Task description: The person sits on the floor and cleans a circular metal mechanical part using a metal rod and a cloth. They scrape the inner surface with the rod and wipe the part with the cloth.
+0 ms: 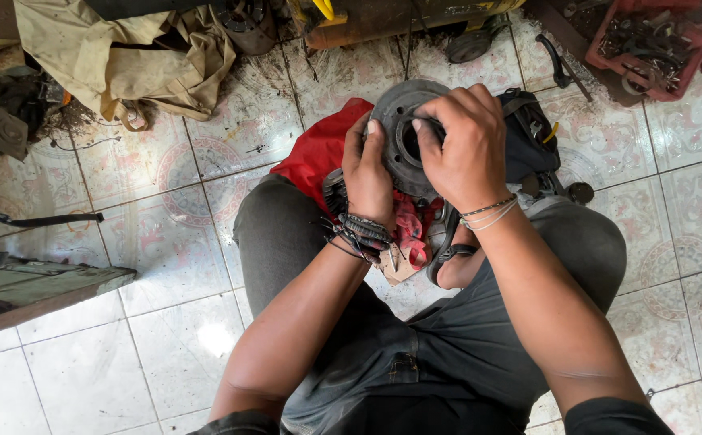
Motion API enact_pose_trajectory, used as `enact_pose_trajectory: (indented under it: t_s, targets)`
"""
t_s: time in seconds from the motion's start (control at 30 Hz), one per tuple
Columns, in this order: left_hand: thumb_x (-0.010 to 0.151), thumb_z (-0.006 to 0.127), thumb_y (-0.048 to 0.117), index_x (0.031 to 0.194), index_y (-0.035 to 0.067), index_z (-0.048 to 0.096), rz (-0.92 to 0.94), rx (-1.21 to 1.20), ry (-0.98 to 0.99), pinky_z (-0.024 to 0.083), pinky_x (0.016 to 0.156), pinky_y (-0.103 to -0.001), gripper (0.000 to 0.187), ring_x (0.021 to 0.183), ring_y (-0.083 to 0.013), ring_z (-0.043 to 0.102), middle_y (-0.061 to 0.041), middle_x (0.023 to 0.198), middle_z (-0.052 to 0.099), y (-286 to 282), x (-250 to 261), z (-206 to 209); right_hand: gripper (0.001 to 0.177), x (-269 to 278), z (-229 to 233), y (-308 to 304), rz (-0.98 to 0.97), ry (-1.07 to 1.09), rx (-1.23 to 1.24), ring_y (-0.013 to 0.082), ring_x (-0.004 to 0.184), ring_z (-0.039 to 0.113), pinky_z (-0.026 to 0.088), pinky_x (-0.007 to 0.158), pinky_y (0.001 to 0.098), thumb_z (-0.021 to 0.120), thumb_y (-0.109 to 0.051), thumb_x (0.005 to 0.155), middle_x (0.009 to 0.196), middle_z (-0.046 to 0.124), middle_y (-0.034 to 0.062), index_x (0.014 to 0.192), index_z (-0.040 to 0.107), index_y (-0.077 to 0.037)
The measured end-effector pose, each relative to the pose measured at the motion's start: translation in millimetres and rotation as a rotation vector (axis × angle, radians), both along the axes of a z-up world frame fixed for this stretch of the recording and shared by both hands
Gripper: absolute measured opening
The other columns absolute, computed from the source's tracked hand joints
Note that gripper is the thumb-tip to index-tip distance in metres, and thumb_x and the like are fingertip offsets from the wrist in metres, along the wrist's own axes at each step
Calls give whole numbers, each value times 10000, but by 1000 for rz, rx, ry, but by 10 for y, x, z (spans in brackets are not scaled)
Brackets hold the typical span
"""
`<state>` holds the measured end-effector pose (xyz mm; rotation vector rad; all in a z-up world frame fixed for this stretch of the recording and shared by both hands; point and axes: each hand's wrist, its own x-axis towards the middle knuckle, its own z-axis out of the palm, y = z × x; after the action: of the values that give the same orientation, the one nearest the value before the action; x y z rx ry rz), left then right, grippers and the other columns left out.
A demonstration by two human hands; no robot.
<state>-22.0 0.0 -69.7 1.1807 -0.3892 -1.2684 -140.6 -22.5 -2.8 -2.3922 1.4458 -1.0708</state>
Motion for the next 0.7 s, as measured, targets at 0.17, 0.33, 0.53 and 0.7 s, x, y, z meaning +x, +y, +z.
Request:
enact_pose_trajectory:
  t_s: [0.17, 0.33, 0.53, 0.7]
  targets:
    - [1040, 602, 346, 1381, 30, 606, -3, 6, -25, 532, 1007, -469, 465, 1151, -310, 621, -254, 1203, 658, 10, 14, -165, 114, 16, -63, -8, 64, -38, 32, 371, 854, 620, 475, 790, 473, 802, -6, 854, 811, 639, 116, 925, 728, -54]
    - [980, 589, 306, 1177, 20, 660, 31, 1, 69, 545, 893, -339, 355, 995, -190, 639, -117, 1085, 704, 0, 33, -39, 69, 68, 20, 16, -61, 135, -30, 352, 870, 548, 418, 768, 480, 731, -61, 875, 886, 657, 100, 893, 665, -66]
    - [1001, 585, 270, 1198, 18, 636, 70, -4, 168, 550, 886, -331, 323, 987, -192, 654, -124, 1090, 708, -25, 31, -74, 91, 63, 13, 7, -8, 132, 35, 317, 871, 545, 378, 766, 455, 760, -65, 868, 861, 693, 43, 860, 681, -109]
    - [1008, 549, 281, 1183, 27, 637, 65, 11, 75, 539, 898, -338, 321, 991, -201, 644, -130, 1071, 700, -32, 37, -115, 84, 51, -12, -9, 68, -3, 176, 289, 865, 559, 418, 787, 441, 757, -50, 875, 855, 701, 22, 880, 693, -105]
